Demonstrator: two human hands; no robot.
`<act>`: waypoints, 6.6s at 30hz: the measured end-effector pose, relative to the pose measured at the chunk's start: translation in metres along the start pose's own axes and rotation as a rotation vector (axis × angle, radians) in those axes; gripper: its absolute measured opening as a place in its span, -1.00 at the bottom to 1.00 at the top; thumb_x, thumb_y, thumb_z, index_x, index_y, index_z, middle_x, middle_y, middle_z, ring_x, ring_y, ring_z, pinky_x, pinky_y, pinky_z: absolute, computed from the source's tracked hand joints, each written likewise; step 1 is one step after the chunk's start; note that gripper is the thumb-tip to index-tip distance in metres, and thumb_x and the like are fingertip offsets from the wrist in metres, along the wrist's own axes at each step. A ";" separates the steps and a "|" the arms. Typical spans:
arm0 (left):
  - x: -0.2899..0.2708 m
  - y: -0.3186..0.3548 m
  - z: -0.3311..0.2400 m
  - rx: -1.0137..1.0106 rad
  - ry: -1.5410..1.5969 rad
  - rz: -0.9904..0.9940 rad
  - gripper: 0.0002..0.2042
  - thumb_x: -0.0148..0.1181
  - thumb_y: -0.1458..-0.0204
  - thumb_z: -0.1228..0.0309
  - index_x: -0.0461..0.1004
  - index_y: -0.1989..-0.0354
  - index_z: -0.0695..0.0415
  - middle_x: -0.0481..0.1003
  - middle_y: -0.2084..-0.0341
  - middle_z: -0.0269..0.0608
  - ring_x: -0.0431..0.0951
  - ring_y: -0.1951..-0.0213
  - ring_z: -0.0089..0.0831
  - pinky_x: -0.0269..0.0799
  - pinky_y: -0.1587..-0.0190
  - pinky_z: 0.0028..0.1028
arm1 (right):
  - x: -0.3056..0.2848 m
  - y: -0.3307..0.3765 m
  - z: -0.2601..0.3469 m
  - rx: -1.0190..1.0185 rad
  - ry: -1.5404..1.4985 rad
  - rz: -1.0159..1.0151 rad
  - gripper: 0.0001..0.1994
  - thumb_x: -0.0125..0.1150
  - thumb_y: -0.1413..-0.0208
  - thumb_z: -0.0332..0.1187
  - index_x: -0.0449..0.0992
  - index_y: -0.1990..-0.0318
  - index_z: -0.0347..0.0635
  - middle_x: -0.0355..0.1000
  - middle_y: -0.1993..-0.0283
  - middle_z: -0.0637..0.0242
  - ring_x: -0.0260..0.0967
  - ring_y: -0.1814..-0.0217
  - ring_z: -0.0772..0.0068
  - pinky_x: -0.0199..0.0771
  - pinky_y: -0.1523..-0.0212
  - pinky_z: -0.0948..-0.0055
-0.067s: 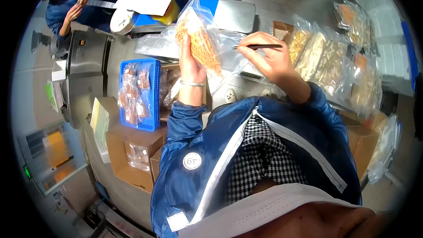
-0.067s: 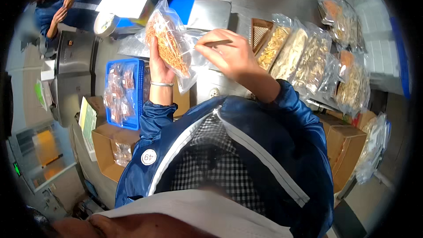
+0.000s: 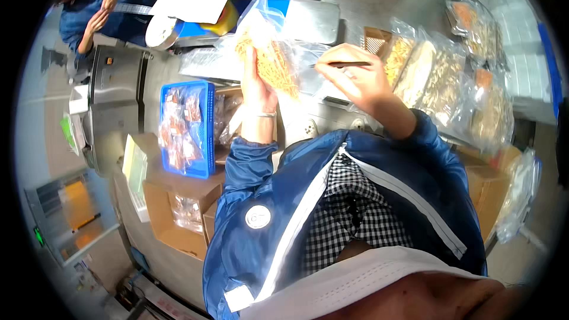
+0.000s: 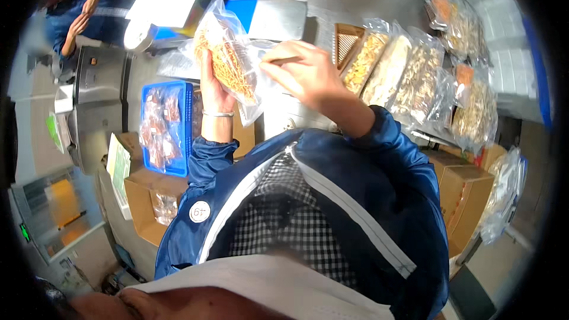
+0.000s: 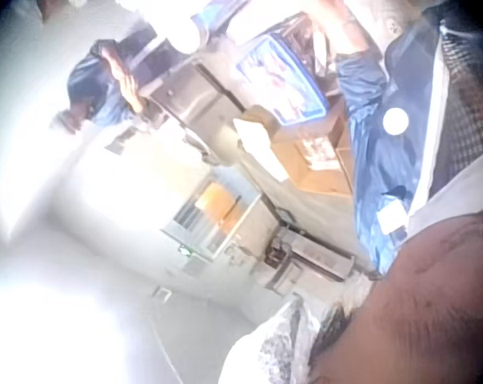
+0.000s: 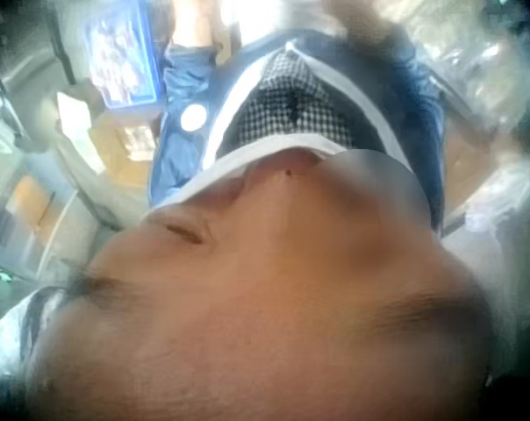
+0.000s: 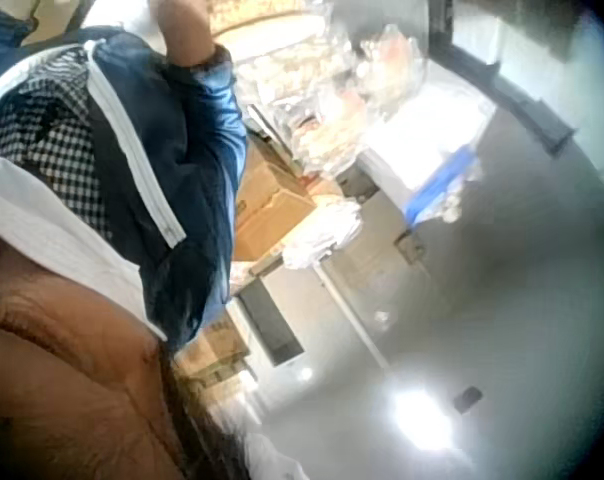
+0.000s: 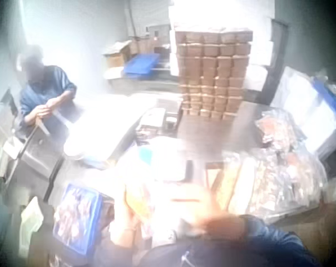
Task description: The person picks up clear plastic bags containing dried food items from a table, writes on them with a black marker, and places them into cardboard boxes. The person also stacks aluminum trays and writes on a clipboard.
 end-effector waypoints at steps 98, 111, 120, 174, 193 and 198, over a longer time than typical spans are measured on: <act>0.089 -0.018 0.070 -0.308 -0.943 0.486 -0.67 0.19 -0.23 0.22 0.47 -0.05 0.16 0.51 0.21 -0.35 0.46 0.15 -0.59 0.40 0.08 -0.56 | -0.048 0.061 -0.093 0.492 -0.205 0.119 -0.57 0.22 -0.21 -0.12 0.48 -0.18 -0.07 0.52 0.02 0.10 0.51 0.02 0.14 0.48 0.02 0.34; 0.068 -0.034 0.049 0.071 -0.623 0.099 -0.74 -0.01 -0.31 0.12 0.42 0.17 0.05 0.35 0.36 -0.52 0.25 0.37 -0.76 0.16 0.34 -0.68 | -0.058 0.078 -0.108 0.652 -0.345 -0.131 -0.79 0.26 -0.21 -0.35 0.56 0.11 -0.31 0.48 0.31 0.44 0.38 0.22 0.66 0.40 0.16 0.56; 0.049 -0.038 0.053 -0.087 -0.392 -0.020 -0.66 -0.01 -0.32 0.14 0.42 0.02 0.18 0.46 0.16 -0.31 0.45 0.11 -0.55 0.39 0.02 -0.50 | -0.062 0.085 -0.088 0.779 -0.448 0.212 -0.54 0.29 -0.20 -0.16 0.46 -0.17 -0.20 0.46 0.18 0.30 0.41 0.13 0.55 0.42 0.08 0.52; 0.119 -0.219 0.330 -0.379 -1.402 1.253 -0.51 0.05 -0.18 -0.07 0.46 -0.11 0.02 0.47 -0.06 -0.14 0.41 -0.10 -0.17 0.24 -0.21 -0.33 | -0.103 0.133 -0.319 1.254 0.163 -0.219 -0.62 0.05 -0.21 -0.13 0.56 0.15 -0.33 0.50 0.16 -0.17 0.47 0.06 -0.20 0.43 0.07 0.06; 0.105 -0.207 0.310 0.084 -1.402 1.186 -0.70 -0.14 -0.20 0.32 0.53 0.19 0.20 0.56 0.26 0.03 0.52 0.16 0.00 0.41 0.03 -0.22 | -0.104 0.135 -0.315 1.220 0.209 -0.090 -0.48 0.17 -0.16 0.06 0.54 0.31 -0.38 0.42 0.48 -0.12 0.40 0.43 -0.04 0.38 0.31 0.17; 0.109 -0.207 0.311 -0.069 -1.561 1.208 -0.73 -0.13 -0.24 0.28 0.49 0.22 0.17 0.54 0.44 -0.05 0.54 0.20 -0.05 0.41 0.06 -0.20 | -0.105 0.133 -0.322 1.170 0.262 -0.092 -0.57 0.16 -0.17 -0.06 0.56 0.29 -0.39 0.47 0.40 -0.17 0.47 0.29 -0.17 0.42 0.23 0.12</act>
Point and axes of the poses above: each hand's wrist, its own y-axis away from the middle knuckle, its own x-axis out of the palm, z = x × y, the point moved 2 cm from there along -y, towards the middle knuckle
